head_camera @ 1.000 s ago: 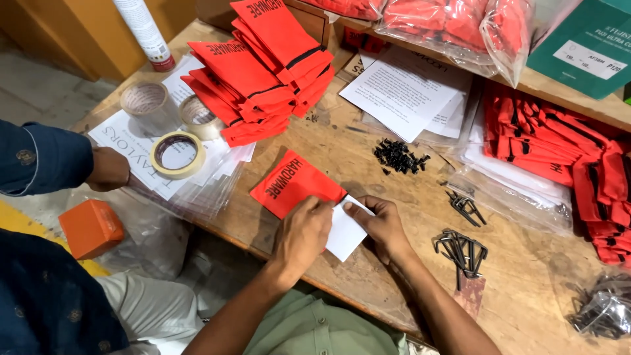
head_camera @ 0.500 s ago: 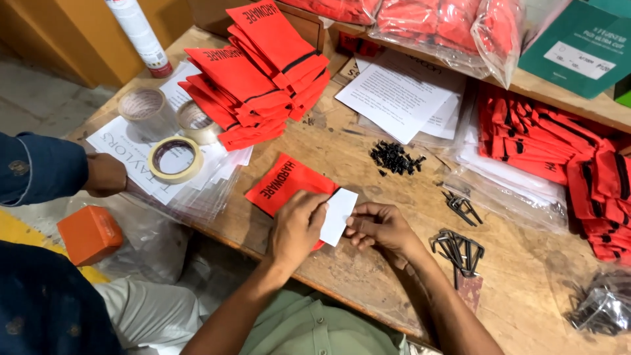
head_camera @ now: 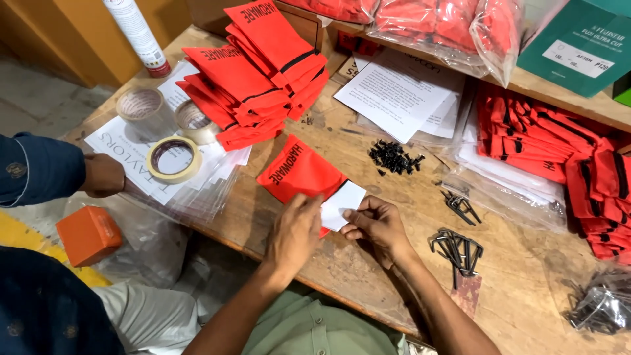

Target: The person puts a piece of paper into a small red bag, adds metal hardware pieces, and seals the bag with adhesive tape.

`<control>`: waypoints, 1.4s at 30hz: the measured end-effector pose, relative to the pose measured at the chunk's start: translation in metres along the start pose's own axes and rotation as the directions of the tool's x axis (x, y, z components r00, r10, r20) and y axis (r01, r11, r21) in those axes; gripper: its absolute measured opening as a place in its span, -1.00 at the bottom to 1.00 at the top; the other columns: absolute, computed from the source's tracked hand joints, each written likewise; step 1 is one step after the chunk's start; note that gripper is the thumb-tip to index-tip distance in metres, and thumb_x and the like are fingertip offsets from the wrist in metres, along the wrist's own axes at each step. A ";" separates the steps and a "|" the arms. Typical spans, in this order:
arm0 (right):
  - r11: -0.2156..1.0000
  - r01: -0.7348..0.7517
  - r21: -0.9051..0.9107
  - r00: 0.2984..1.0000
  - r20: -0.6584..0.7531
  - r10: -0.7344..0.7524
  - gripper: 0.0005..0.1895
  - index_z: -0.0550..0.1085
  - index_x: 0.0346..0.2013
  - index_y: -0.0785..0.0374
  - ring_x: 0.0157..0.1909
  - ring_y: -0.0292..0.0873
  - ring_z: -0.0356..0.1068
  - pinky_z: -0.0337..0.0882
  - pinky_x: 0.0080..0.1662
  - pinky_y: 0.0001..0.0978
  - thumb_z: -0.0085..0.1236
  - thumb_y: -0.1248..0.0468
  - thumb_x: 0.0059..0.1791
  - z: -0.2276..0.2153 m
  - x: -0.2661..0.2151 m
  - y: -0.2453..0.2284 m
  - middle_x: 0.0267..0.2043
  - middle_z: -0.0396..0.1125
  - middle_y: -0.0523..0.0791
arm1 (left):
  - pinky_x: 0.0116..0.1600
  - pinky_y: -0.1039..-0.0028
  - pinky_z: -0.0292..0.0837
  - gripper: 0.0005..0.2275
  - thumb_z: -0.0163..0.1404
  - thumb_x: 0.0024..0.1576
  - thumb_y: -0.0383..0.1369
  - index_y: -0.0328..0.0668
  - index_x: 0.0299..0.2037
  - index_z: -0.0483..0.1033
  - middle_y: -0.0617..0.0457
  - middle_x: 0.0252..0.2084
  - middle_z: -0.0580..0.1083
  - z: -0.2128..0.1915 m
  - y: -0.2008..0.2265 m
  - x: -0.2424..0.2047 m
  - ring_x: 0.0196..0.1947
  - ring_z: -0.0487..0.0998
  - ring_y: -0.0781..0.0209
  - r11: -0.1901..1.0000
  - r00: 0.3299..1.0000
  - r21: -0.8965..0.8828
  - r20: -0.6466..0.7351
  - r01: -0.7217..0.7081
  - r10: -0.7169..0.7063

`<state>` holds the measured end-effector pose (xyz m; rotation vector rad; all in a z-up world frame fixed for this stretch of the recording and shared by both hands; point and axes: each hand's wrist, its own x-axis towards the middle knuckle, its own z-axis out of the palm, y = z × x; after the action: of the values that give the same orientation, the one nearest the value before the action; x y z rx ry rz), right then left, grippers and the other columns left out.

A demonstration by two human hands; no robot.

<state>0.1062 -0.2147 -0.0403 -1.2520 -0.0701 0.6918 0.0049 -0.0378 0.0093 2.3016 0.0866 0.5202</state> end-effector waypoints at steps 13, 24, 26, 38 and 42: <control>0.992 0.084 -0.089 0.995 0.059 -0.079 -0.88 0.53 -0.23 0.42 -0.47 -0.26 0.43 0.42 -0.43 -0.46 0.21 0.38 0.01 0.003 0.002 0.008 -0.44 0.47 -0.06 | -0.19 0.10 0.46 -0.68 0.04 0.13 -0.43 -0.38 0.08 0.52 -0.23 -0.29 0.48 0.002 0.002 0.004 -0.27 0.55 -0.22 0.990 0.996 0.110 0.012 -0.091 0.090; 0.944 0.165 -0.286 0.953 0.294 -0.077 -0.65 0.55 0.08 0.36 -0.07 -0.29 0.39 0.41 -0.05 -0.42 0.21 0.36 0.00 -0.002 -0.003 -0.009 -0.07 0.35 -0.25 | -0.38 0.40 0.43 -0.73 0.06 0.14 -0.46 -0.33 0.04 0.56 0.00 -0.37 0.47 -0.005 -0.015 0.003 -0.49 0.50 0.23 0.953 0.997 -0.299 0.073 0.043 -0.022; 0.960 0.130 -0.249 0.948 0.314 -0.047 -0.63 0.53 0.09 0.36 0.02 -0.28 0.44 0.44 0.08 -0.39 0.22 0.36 -0.02 -0.001 -0.001 -0.011 -0.03 0.40 -0.22 | -0.37 0.43 0.43 -0.72 0.07 0.14 -0.45 -0.33 0.05 0.56 0.02 -0.39 0.46 -0.003 -0.018 0.003 -0.50 0.49 0.26 0.950 0.996 -0.309 0.090 0.049 -0.022; 0.977 0.124 -0.176 0.967 0.244 -0.079 -0.80 0.63 -0.13 0.44 -0.16 -0.28 0.48 0.50 -0.01 -0.38 0.25 0.38 0.00 -0.001 0.007 0.013 -0.16 0.54 -0.07 | -0.29 0.26 0.50 -0.74 0.09 0.09 -0.49 -0.28 -0.01 0.55 -0.07 -0.34 0.51 0.004 -0.010 0.004 -0.40 0.58 0.06 0.995 1.000 -0.098 0.012 -0.018 0.020; 0.974 0.078 -0.211 0.978 0.207 -0.034 -0.79 0.62 -0.12 0.43 -0.20 -0.29 0.48 0.49 -0.07 -0.42 0.30 0.42 -0.05 0.001 0.004 0.007 -0.19 0.56 -0.07 | -0.27 0.26 0.50 -0.72 0.05 0.08 -0.51 -0.29 0.02 0.54 -0.10 -0.30 0.50 0.001 -0.012 0.005 -0.37 0.57 0.01 0.993 0.994 -0.082 -0.085 -0.079 0.072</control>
<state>0.1060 -0.2104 -0.0470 -1.3800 -0.3564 0.7755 0.0114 -0.0288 0.0015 2.2068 0.0164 0.6453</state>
